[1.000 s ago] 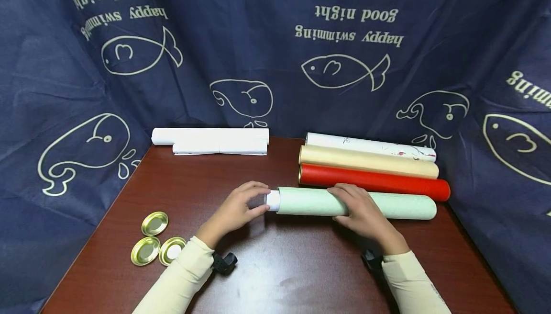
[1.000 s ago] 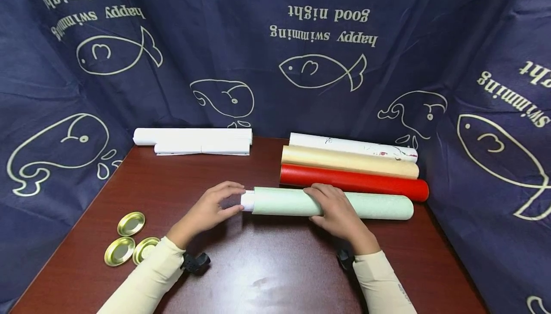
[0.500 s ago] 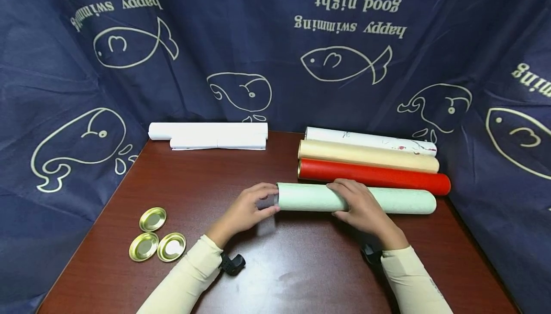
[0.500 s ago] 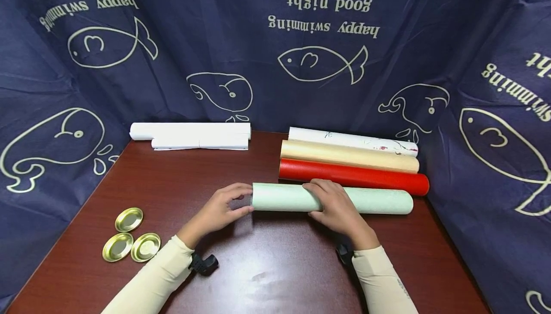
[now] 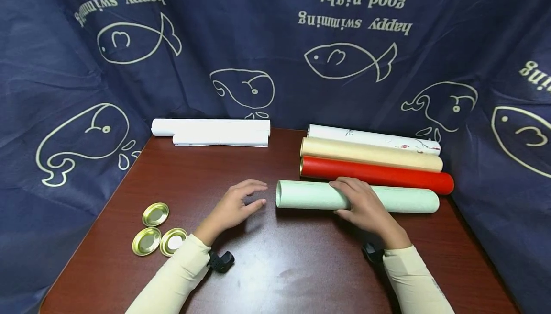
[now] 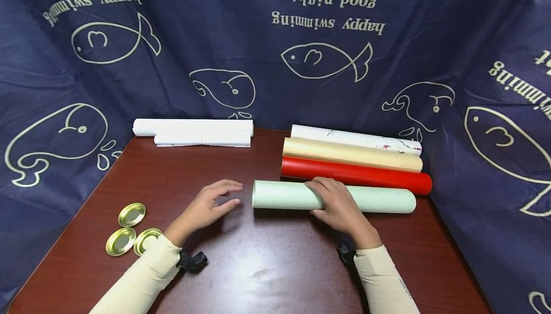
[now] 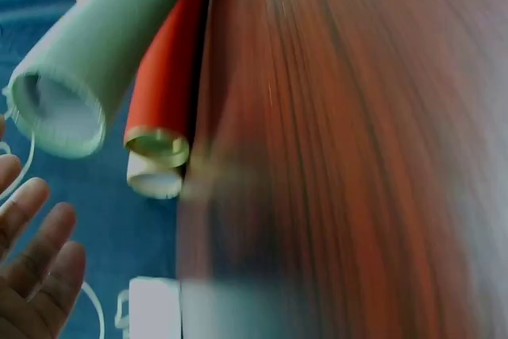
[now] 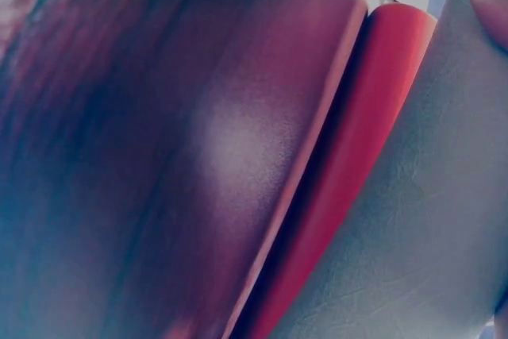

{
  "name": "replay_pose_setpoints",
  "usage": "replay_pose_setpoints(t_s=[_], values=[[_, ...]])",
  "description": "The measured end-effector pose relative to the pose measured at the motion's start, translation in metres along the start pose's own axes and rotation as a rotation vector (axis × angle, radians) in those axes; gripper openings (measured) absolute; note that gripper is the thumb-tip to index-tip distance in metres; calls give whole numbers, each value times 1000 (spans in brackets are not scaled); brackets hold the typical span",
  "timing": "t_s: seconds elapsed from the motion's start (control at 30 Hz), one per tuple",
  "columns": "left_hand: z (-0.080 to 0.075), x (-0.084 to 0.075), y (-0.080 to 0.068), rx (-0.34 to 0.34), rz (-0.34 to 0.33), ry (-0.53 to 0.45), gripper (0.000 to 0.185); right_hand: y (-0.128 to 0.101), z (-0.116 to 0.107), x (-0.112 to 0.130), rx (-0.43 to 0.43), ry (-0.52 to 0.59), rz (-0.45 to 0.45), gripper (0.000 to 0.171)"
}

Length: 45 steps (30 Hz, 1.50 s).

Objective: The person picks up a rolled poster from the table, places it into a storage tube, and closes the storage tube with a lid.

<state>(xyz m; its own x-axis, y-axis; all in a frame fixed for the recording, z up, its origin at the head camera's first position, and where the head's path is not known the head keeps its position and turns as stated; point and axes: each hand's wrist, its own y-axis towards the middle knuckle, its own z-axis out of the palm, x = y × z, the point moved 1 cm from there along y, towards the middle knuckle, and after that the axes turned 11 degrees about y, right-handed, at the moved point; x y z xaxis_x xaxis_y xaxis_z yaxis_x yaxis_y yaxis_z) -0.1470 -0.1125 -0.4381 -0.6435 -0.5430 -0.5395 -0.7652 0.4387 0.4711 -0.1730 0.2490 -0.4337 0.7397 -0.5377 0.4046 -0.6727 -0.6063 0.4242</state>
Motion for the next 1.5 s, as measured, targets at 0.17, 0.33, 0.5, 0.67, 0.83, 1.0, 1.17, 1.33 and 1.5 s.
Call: replay_pose_setpoints(t_s=[0.17, 0.33, 0.5, 0.67, 0.83, 1.0, 1.17, 1.33, 1.5], values=[[-30, 14, -19, 38, -73, 70, 29, -1, 0, -1, -4, -8, -6, 73], [-53, 21, -43, 67, -109, 137, 31, -2, 2, -1, -8, -7, -9, 73], [-66, 31, -67, 44, -87, 171, 33, -1, 2, -1, -7, -7, -2, 74], [-81, 39, -87, 71, -76, 192, 38, -1, 2, -1, -7, -4, 6, 74], [-98, 41, -106, 99, -97, 218, 48, -1, 2, -1, -12, -3, -1, 74], [-106, 43, -120, 165, -109, 268, 53, -1, 3, -1, -11, 1, -2, 74], [-106, 45, -125, 245, -127, 321, 51, 0, 3, -2, -15, 3, -7, 75], [-106, 44, -127, 319, -132, 345, 53, 0, 4, -2, -16, 3, -9, 76], [-106, 41, -129, 369, -151, 382, 55, -1, 4, -1, -19, 4, -6, 75]])
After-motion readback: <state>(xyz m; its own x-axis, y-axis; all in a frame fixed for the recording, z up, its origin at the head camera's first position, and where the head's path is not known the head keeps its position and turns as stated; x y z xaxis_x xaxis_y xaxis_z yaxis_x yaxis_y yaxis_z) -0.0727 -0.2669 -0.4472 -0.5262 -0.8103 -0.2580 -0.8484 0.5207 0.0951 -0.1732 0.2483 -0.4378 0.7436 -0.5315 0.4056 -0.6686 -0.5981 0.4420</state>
